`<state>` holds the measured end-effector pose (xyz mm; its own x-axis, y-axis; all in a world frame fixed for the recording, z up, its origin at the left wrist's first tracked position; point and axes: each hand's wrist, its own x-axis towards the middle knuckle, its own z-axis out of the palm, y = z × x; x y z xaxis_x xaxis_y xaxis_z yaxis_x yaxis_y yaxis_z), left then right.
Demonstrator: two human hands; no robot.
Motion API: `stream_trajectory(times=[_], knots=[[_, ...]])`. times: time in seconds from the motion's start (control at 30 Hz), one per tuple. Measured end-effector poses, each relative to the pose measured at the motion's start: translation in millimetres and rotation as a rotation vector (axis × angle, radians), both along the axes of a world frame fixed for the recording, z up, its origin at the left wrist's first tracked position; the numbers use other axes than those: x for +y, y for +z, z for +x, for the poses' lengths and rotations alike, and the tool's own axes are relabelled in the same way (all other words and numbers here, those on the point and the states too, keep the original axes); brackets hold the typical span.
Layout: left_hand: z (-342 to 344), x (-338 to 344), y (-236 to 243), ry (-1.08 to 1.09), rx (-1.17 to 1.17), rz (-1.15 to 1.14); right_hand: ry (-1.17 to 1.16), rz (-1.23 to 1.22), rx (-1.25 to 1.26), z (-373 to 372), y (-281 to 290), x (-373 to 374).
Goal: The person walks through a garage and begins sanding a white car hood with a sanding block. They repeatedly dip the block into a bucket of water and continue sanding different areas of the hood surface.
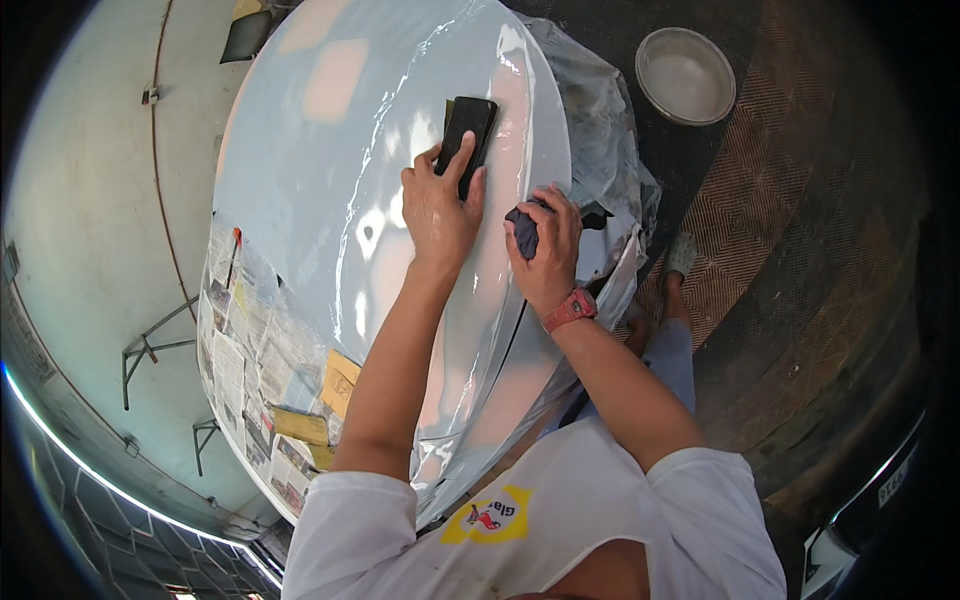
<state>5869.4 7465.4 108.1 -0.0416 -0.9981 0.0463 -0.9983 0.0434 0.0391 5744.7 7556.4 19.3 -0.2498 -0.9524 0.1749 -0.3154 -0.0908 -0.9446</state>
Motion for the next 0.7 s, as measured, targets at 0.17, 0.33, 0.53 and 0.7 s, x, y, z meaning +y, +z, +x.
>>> stream_trajectory(times=[0.17,0.33,0.53,0.7], knots=[[23,-93,-15,-0.014,-0.090,-0.100,0.023,0.001,0.004,3,3,6],[35,-171,-25,0.065,-0.191,-0.163,0.040,0.006,-0.027,8,14,12],[-4,-27,-8,-0.057,0.003,-0.034,0.031,0.023,0.006,-1,1,2],[18,-79,-5,-0.082,-0.029,-0.088,0.033,0.003,0.000,-5,5,-2]])
